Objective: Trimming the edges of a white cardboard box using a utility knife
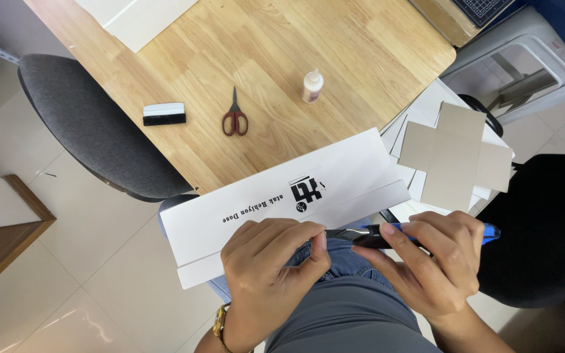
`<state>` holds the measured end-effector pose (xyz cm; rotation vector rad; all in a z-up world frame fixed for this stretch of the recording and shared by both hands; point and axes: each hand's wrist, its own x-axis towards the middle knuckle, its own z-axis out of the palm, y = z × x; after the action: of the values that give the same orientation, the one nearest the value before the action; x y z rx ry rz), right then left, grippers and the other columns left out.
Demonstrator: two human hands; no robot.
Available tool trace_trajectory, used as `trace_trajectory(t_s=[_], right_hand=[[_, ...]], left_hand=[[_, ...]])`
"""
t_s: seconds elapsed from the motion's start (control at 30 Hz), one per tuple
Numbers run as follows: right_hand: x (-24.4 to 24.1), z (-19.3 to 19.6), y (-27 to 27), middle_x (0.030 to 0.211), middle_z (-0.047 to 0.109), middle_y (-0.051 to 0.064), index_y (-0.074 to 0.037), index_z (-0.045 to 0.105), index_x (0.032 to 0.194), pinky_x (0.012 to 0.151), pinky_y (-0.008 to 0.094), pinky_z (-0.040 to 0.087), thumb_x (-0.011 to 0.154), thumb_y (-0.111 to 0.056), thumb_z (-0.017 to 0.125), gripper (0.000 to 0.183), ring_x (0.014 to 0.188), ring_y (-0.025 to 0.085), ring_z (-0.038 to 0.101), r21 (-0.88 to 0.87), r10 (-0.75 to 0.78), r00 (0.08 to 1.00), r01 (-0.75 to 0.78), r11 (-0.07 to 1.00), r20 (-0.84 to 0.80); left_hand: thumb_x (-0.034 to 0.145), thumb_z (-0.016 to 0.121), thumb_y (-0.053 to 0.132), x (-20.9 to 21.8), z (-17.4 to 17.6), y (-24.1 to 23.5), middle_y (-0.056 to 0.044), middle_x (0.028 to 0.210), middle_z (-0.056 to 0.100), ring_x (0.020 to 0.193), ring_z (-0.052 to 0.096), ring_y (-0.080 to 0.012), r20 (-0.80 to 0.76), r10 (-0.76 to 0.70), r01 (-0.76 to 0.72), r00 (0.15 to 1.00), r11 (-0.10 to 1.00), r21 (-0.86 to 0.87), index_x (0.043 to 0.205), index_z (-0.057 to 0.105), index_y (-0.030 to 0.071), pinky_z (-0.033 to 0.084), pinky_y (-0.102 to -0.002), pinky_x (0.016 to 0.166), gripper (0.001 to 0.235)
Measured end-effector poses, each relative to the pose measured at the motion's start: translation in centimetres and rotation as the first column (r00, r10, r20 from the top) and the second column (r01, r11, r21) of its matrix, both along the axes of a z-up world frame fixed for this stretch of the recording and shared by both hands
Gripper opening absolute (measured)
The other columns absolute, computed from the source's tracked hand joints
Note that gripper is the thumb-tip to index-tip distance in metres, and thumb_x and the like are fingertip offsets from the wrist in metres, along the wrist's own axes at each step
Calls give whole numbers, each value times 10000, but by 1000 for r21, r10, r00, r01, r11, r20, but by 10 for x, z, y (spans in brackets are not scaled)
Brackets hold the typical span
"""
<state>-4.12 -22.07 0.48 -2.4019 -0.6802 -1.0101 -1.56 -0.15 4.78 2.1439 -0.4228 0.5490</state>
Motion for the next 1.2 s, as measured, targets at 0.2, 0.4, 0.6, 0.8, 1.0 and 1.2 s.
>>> trace_trajectory(t_s=[0.2, 0.4, 0.6, 0.8, 1.0, 1.2], right_hand=[[0, 0, 1, 977, 624, 100, -46, 717, 1083, 758, 424, 435, 823, -346, 968, 469, 795, 282, 637, -8, -3, 1000, 3, 1000, -14], [1, 1, 1, 973, 624, 107, -39, 721, 1079, 764, 422, 433, 815, -348, 980, 483, 796, 279, 637, -21, 3, 1000, -4, 1000, -26], [1, 1, 1, 970, 627, 111, -41, 720, 1070, 761, 420, 436, 810, -341, 981, 476, 798, 286, 650, -14, 10, 999, -11, 1000, -35], [5, 3, 4, 964, 632, 114, -33, 727, 1045, 755, 413, 437, 811, -339, 961, 451, 803, 286, 658, -9, 26, 999, -26, 1000, -41], [6, 4, 5, 960, 626, 105, -28, 731, 1032, 757, 399, 433, 809, -324, 964, 438, 794, 283, 653, -11, 33, 998, -34, 999, -45], [7, 3, 7, 960, 626, 104, -30, 732, 1029, 755, 403, 435, 807, -327, 964, 437, 791, 283, 651, -7, 32, 998, -33, 999, -46]], left_hand=[[780, 720, -37, 2, 1, -1, 30, 688, 653, 631, 646, -131, 8, 8, -8, 1000, 1000, 1, 808, 673, 138, 431, -279, 568, 183], [806, 703, -43, 4, 2, 3, 29, 699, 653, 624, 638, -140, 12, 31, -31, 999, 999, -13, 811, 669, 132, 445, -286, 606, 178], [845, 775, -15, 3, -2, 14, 13, 781, 741, 717, 736, -140, -13, 64, -65, 998, 997, -44, 932, 719, 133, 490, -279, 627, 180], [858, 778, 71, 2, 1, 16, 86, 812, 755, 727, 733, -90, -109, -45, 43, 993, 999, -18, 940, 720, 175, 468, -274, 645, 145], [848, 779, 67, 2, -2, 14, 64, 796, 748, 684, 707, -105, -102, -45, 42, 994, 999, -30, 909, 723, 166, 456, -281, 635, 129], [841, 777, 28, 3, -3, 14, 60, 752, 719, 663, 691, -102, -84, -29, 27, 996, 999, -26, 889, 712, 164, 448, -276, 626, 158]])
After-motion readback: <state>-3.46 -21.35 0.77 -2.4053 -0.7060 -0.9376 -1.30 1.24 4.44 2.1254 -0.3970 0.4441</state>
